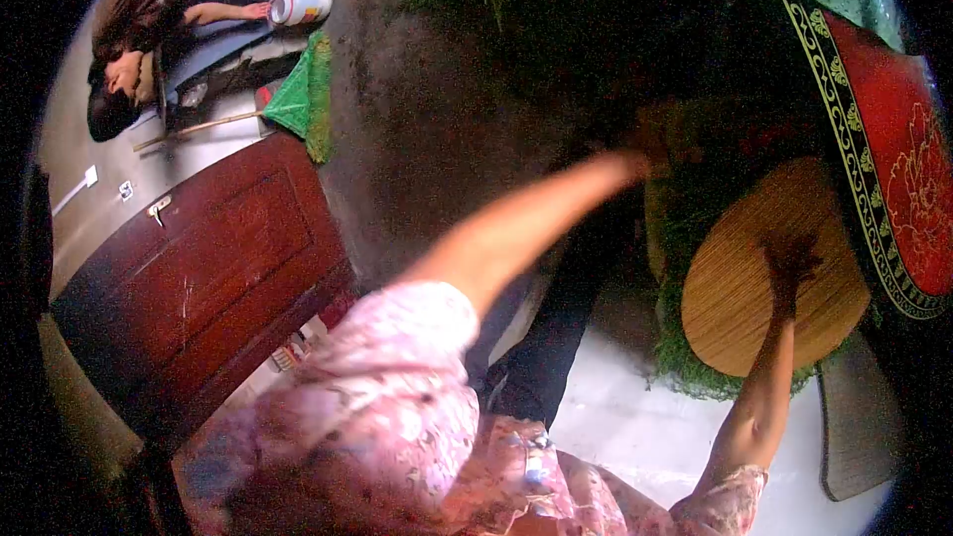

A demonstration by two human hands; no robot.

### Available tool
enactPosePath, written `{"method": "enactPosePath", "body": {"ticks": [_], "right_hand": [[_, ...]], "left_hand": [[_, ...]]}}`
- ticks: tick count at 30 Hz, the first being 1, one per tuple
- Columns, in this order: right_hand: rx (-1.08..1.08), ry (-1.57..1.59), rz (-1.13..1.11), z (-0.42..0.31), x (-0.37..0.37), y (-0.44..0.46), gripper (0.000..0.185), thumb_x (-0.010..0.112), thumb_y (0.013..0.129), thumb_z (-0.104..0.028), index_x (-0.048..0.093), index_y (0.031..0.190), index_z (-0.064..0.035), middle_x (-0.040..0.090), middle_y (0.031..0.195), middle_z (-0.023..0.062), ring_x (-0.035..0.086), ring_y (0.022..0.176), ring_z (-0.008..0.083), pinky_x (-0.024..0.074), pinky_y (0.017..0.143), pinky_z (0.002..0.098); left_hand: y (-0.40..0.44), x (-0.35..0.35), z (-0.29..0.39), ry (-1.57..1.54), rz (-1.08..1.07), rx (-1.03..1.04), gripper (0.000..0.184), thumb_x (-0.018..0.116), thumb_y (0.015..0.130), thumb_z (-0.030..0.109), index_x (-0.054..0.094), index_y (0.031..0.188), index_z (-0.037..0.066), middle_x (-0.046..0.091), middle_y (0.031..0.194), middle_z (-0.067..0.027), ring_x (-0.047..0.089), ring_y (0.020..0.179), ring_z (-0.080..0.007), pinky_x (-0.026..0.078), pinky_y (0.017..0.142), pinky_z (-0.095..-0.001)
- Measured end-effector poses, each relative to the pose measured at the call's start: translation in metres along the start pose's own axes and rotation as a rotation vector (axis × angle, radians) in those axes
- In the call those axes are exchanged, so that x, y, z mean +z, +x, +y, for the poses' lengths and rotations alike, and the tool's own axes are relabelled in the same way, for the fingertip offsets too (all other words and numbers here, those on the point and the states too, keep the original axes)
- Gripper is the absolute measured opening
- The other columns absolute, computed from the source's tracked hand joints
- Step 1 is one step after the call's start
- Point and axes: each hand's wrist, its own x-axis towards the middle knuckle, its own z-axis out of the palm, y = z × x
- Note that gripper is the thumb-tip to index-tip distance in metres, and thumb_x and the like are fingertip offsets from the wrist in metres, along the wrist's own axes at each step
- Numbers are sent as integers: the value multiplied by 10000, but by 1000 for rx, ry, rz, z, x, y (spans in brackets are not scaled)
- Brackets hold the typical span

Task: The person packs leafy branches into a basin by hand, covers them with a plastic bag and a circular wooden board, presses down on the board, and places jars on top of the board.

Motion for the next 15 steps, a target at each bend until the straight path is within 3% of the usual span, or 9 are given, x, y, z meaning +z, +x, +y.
{"method": "enactPosePath", "body": {"ticks": [1, 2, 3, 5, 7, 8, 10, 14, 15], "right_hand": [[-29, 39, 63, 8, 14, 3, 1164, 610, 685, -720, 1, 1482, -130, -54, 1536, 155, -69, 1355, 506, 22, 1046, 660], [-52, 79, 127, 23, 33, 14, 1170, 623, 679, -715, -2, 1482, -137, -64, 1535, 154, -80, 1356, 502, 2, 1043, 663], [-60, 392, -116, 56, 55, 42, 1168, 629, 682, -705, -5, 1482, -138, -68, 1535, 153, -100, 1354, 498, -19, 1037, 666], [29, 333, -127, 47, 45, 33, 1166, 626, 677, -711, 4, 1482, -142, -57, 1534, 155, -86, 1354, 495, -7, 1036, 666], [73, 187, -32, 28, 33, 18, 1164, 624, 672, -718, 13, 1482, -146, -46, 1533, 157, -72, 1355, 492, 5, 1036, 666], [92, 164, -14, 24, 27, 14, 1163, 622, 669, -721, 18, 1482, -148, -40, 1532, 158, -65, 1355, 490, 10, 1035, 666], [128, 162, 2, 19, 24, 10, 1162, 619, 664, -727, 27, 1482, -152, -29, 1531, 160, -51, 1355, 487, 22, 1035, 666], [179, 182, 16, 3, 10, 3, 1159, 613, 654, -740, 45, 1481, -159, -7, 1529, 165, -23, 1356, 481, 46, 1034, 666], [189, 189, 22, -1, 6, 1, 1159, 612, 652, -743, 49, 1481, -161, -1, 1528, 166, -16, 1356, 480, 51, 1034, 666]], "left_hand": [[-22, 45, 15, -43, -28, 126, 986, 637, 784, 528, 87, 1476, 92, 19, 1528, -178, 51, 1399, -375, 44, 1138, -498], [-36, 47, 50, -43, 43, 26, 1055, 707, 754, 429, 10, 1475, 100, 91, 1508, -213, 139, 1386, -354, 163, 1109, -466], [-40, 51, 67, -60, 75, -62, 1098, 746, 735, 352, -28, 1474, 104, 115, 1500, -228, 176, 1380, -346, 221, 1096, -451], [-41, 72, 81, -110, 109, -225, 1155, 793, 710, 220, -67, 1472, 108, 113, 1499, -240, 199, 1378, -345, 278, 1086, -437], [-38, 91, 74, -249, 101, -313, 1111, 769, 706, 270, -16, 1472, 94, 101, 1506, -230, 148, 1382, -373, 193, 1103, -461], [-36, 93, 72, -354, 89, -324, 1077, 736, 708, 375, 37, 1473, 81, 114, 1507, -223, 111, 1384, -394, 109, 1117, -483], [-33, 84, 75, -323, 38, -298, 1055, 708, 718, 469, 92, 1472, 62, 136, 1507, -211, 100, 1384, -403, 52, 1133, -494], [-58, 10, 68, -109, -122, -361, 1004, 717, 753, 428, 117, 1461, 46, 199, 1487, -209, 227, 1363, -353, 204, 1118, -444], [-83, -12, 41, -129, -26, -425, 961, 714, 760, 423, 170, 1441, 19, 302, 1432, -221, 320, 1311, -359, 285, 1075, -421]]}}
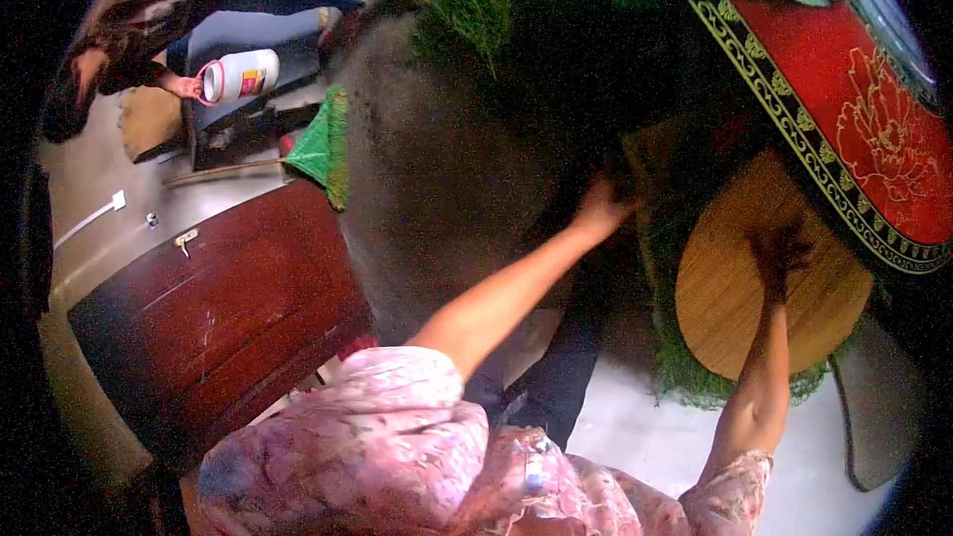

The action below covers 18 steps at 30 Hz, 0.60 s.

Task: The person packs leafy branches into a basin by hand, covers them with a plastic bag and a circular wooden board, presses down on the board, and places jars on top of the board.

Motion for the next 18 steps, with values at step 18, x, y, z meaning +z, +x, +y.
{"method": "enactPosePath", "body": {"ticks": [18], "right_hand": [[135, 28, 110, -20, 14, -22, 1155, 585, 605, -799, 131, 1479, -195, 98, 1517, 184, 111, 1360, 453, 157, 1028, 664]], "left_hand": [[-243, -303, -106, -149, -17, -647, 498, 563, 912, 168, 373, 1351, 29, 536, 1246, -130, 597, 1007, -184, 506, 795, -297]]}}
